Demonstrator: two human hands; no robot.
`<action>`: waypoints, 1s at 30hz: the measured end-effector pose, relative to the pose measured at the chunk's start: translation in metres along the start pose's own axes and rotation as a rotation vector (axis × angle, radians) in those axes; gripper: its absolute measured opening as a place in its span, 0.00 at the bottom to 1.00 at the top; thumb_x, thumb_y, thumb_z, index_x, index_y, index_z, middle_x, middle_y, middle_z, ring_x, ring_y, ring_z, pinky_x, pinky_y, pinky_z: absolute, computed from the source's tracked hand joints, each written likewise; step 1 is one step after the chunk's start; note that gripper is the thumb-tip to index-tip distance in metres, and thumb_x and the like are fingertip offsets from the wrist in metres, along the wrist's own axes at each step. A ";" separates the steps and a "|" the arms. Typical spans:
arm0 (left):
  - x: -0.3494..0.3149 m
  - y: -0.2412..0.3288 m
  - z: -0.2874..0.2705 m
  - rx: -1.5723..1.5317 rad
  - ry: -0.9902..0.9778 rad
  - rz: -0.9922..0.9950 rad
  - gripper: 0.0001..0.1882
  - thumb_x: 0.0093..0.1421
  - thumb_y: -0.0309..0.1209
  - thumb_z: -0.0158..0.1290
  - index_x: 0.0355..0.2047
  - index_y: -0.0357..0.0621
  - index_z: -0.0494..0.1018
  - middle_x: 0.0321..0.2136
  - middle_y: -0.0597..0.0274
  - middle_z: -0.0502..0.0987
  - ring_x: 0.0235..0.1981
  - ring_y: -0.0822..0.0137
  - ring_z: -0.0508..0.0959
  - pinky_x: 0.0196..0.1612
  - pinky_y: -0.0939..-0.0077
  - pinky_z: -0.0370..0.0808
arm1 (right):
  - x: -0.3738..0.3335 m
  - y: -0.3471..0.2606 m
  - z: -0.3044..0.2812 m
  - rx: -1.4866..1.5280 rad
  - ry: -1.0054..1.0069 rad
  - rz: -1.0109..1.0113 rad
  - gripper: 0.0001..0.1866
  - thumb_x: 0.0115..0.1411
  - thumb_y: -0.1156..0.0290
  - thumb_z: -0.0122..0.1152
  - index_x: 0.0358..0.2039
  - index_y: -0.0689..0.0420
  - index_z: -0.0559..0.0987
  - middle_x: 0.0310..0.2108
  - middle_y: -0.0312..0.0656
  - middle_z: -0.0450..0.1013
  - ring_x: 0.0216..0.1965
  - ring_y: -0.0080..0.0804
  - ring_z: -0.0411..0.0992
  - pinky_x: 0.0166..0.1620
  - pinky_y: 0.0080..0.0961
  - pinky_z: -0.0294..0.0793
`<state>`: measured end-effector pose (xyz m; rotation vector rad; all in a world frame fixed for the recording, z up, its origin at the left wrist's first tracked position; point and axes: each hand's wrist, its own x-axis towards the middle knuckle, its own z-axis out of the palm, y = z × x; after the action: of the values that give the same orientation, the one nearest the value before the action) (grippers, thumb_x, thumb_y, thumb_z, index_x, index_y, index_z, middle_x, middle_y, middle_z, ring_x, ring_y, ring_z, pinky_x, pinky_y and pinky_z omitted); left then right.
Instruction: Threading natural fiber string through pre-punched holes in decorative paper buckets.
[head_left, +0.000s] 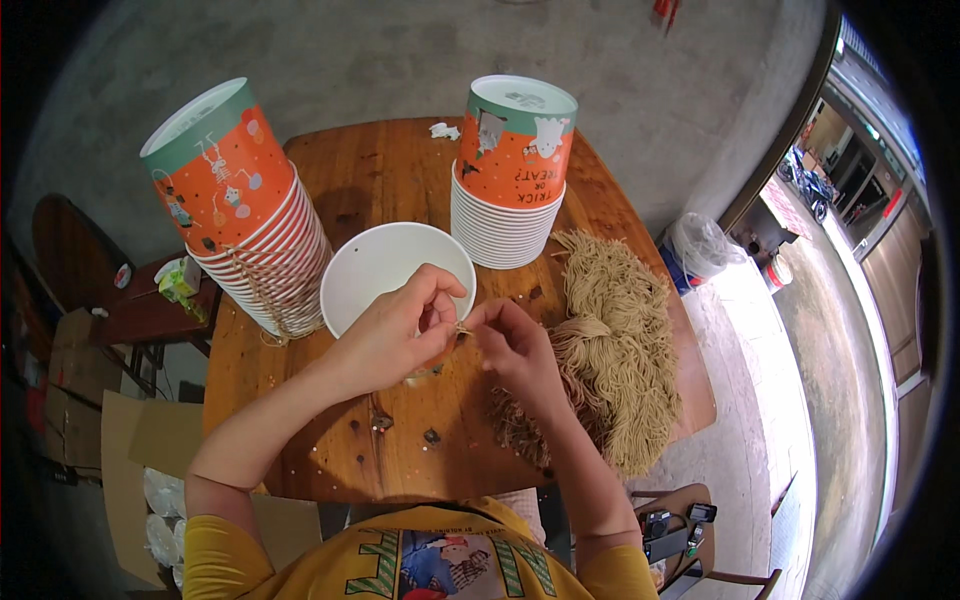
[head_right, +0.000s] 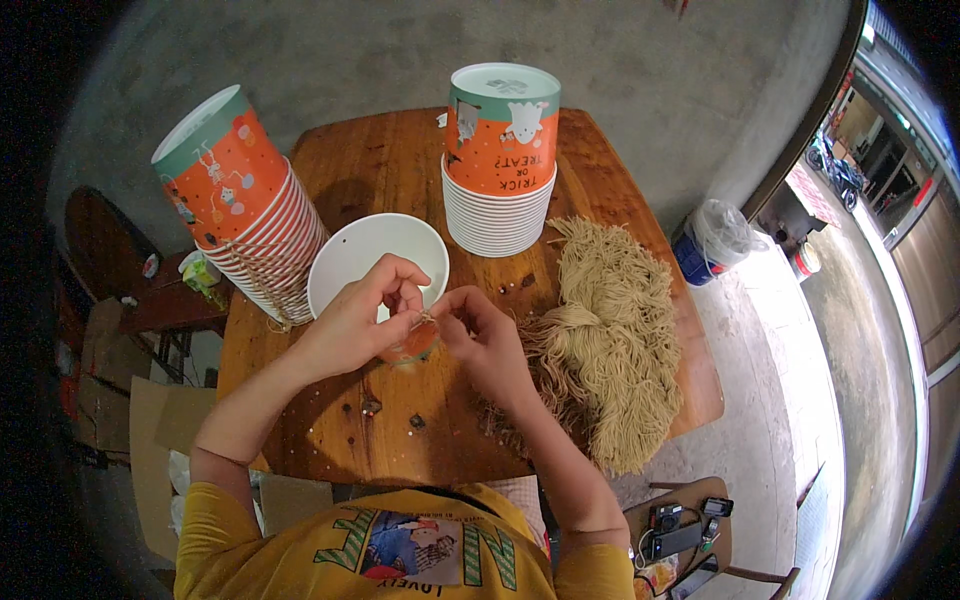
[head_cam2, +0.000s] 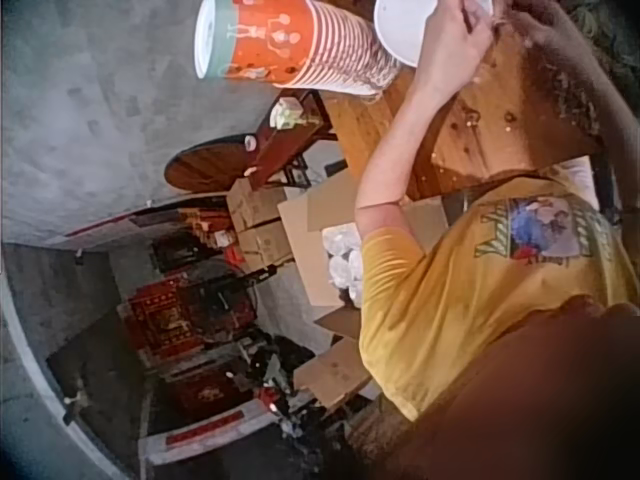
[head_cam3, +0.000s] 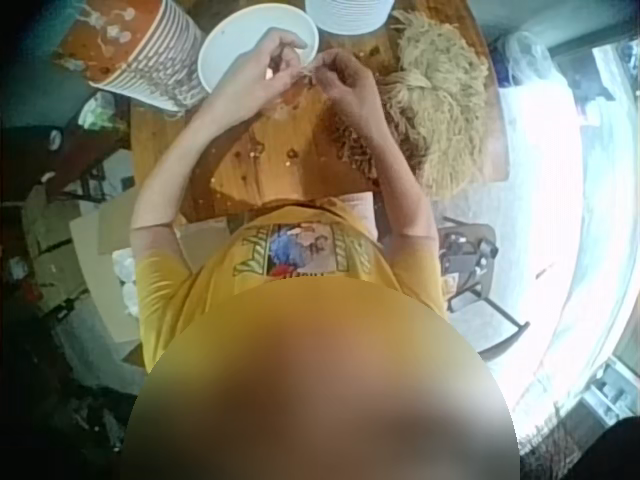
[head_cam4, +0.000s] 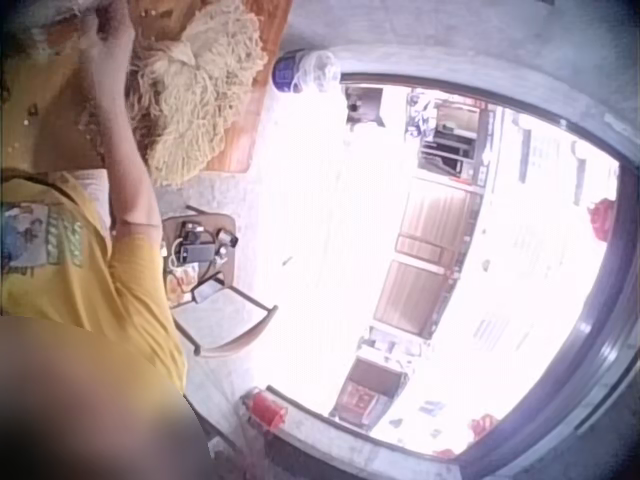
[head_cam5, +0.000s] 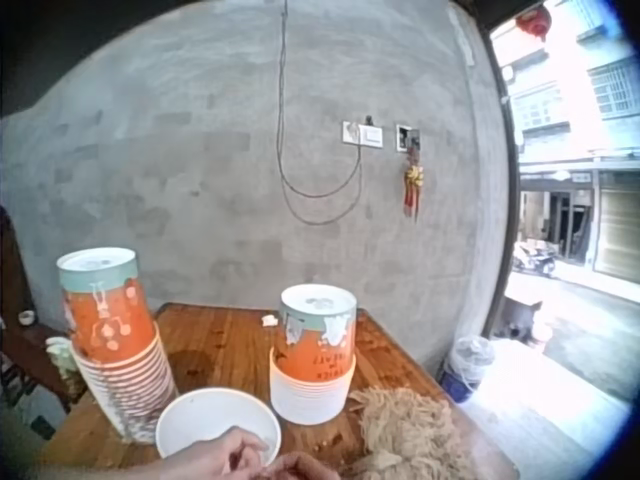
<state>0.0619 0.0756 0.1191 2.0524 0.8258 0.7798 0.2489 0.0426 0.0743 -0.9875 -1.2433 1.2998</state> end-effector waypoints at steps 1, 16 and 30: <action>0.000 0.000 0.000 -0.001 -0.002 -0.009 0.15 0.60 0.19 0.47 0.46 0.39 0.60 0.27 0.64 0.70 0.26 0.72 0.72 0.30 0.77 0.71 | -0.001 0.000 0.003 0.001 -0.001 0.001 0.05 0.60 0.72 0.56 0.34 0.60 0.73 0.26 0.28 0.68 0.28 0.15 0.65 0.35 0.14 0.66; -0.005 0.004 -0.005 0.318 0.000 0.083 0.09 0.61 0.21 0.47 0.42 0.39 0.65 0.33 0.55 0.69 0.36 0.55 0.71 0.42 0.65 0.69 | -0.004 0.014 0.012 -0.136 0.070 -0.150 0.05 0.61 0.73 0.57 0.32 0.60 0.71 0.22 0.29 0.65 0.26 0.14 0.61 0.31 0.15 0.63; -0.007 -0.002 0.004 0.342 0.105 0.098 0.03 0.60 0.21 0.47 0.34 0.40 0.65 0.34 0.53 0.67 0.39 0.52 0.69 0.42 0.64 0.68 | -0.016 0.030 0.025 -0.139 0.050 -0.023 0.04 0.60 0.77 0.54 0.30 0.58 0.69 0.20 0.27 0.59 0.24 0.10 0.56 0.26 0.13 0.59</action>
<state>0.0595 0.0693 0.1138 2.3841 0.9780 0.8528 0.2221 0.0255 0.0466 -1.0942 -1.3165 1.1759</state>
